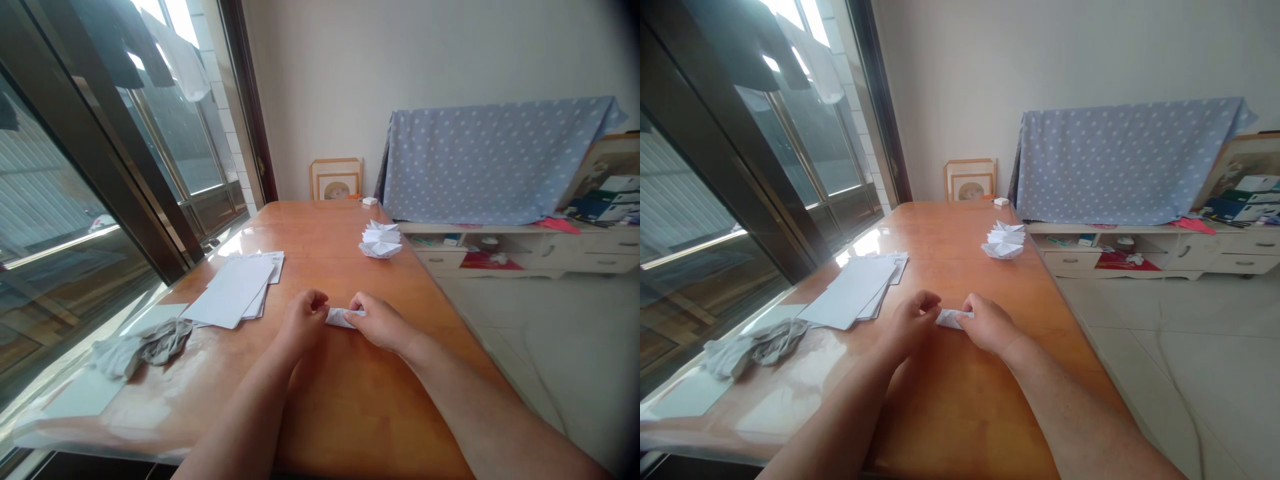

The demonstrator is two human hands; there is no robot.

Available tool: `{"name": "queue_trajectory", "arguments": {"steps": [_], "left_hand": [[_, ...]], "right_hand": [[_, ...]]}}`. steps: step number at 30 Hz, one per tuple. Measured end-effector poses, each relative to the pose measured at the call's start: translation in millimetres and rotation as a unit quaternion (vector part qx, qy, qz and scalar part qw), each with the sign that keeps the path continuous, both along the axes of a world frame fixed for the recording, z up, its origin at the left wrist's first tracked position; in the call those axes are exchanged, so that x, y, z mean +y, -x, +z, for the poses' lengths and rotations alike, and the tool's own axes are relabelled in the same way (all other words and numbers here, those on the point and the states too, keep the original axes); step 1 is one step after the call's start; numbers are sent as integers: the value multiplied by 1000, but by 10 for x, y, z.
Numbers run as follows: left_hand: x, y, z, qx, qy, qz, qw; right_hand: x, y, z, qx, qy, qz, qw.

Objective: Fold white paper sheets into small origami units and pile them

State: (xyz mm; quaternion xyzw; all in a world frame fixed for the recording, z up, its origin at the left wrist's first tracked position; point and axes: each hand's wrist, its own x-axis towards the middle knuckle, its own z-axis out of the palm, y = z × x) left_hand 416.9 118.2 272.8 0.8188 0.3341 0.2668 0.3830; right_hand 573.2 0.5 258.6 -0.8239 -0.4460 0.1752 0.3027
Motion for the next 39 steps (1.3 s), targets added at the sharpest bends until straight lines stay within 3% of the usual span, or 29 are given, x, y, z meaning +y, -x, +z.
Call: {"name": "queue_trajectory", "arguments": {"steps": [4, 8, 17, 22, 29, 39], "left_hand": [[27, -18, -95, 17, -64, -100, 993], [59, -33, -187, 24, -113, -132, 984], [73, -46, -178, 56, -125, -141, 981], [78, -53, -174, 71, -118, -141, 981], [92, -69, -227, 67, -124, -138, 980], [105, -92, -279, 66, -138, -138, 978]], "right_hand": [[-4, -12, 34, -46, 16, 7, 999], [2, -27, 29, -104, 10, 23, 994], [1, -6, 75, -170, 6, 31, 985], [3, 7, 101, -121, 38, 56, 990], [7, 1, 36, -56, 17, 77, 995], [13, -20, -16, -51, 22, 72, 996]]}}
